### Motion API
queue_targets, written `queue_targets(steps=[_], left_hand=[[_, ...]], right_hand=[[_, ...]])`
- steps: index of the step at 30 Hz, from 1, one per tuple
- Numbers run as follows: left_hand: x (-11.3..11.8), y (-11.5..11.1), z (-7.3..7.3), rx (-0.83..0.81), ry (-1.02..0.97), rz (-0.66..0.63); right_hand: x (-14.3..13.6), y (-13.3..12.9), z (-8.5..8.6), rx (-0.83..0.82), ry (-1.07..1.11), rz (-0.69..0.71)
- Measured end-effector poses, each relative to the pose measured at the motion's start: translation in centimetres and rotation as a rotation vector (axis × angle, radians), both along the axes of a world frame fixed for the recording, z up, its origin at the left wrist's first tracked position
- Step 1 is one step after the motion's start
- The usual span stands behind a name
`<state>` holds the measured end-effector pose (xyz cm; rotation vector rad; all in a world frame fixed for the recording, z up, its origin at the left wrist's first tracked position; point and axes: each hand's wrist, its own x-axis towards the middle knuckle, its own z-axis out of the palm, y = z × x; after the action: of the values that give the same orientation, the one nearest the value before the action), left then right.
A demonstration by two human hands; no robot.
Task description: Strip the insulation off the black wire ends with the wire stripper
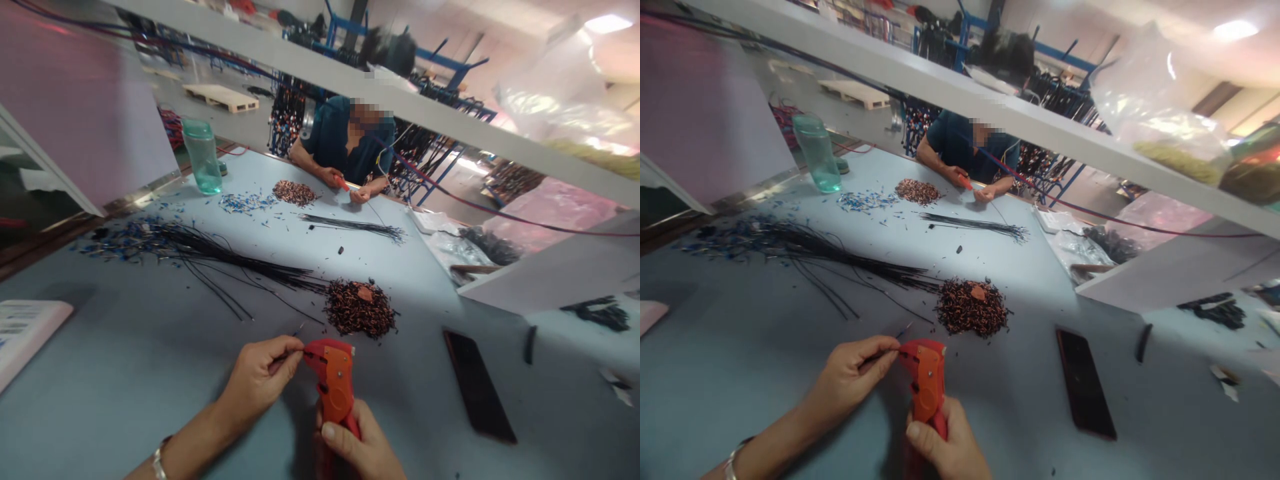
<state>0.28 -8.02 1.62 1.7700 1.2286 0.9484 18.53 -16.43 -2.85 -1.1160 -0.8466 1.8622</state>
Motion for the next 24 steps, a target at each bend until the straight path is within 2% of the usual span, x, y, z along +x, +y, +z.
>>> queue_targets(steps=[7,12,17,24], left_hand=[[0.5,-0.7,-0.1,0.118,0.111,0.0],[0.9,-0.7,-0.3,0.194,0.11,0.038],[1.1,-0.8,-0.2,0.19,0.079,0.049],[1.3,-0.9,0.0,0.188,0.072,0.065]], right_hand=[[0.0,0.2,1.2,-0.029,-0.045,0.029],[-0.3,-0.1,1.2,-0.049,-0.093,-0.009],[-0.7,-0.3,1.3,-0.063,-0.145,-0.058],[-1.1,0.1,1.8,-0.011,-0.158,-0.037]])
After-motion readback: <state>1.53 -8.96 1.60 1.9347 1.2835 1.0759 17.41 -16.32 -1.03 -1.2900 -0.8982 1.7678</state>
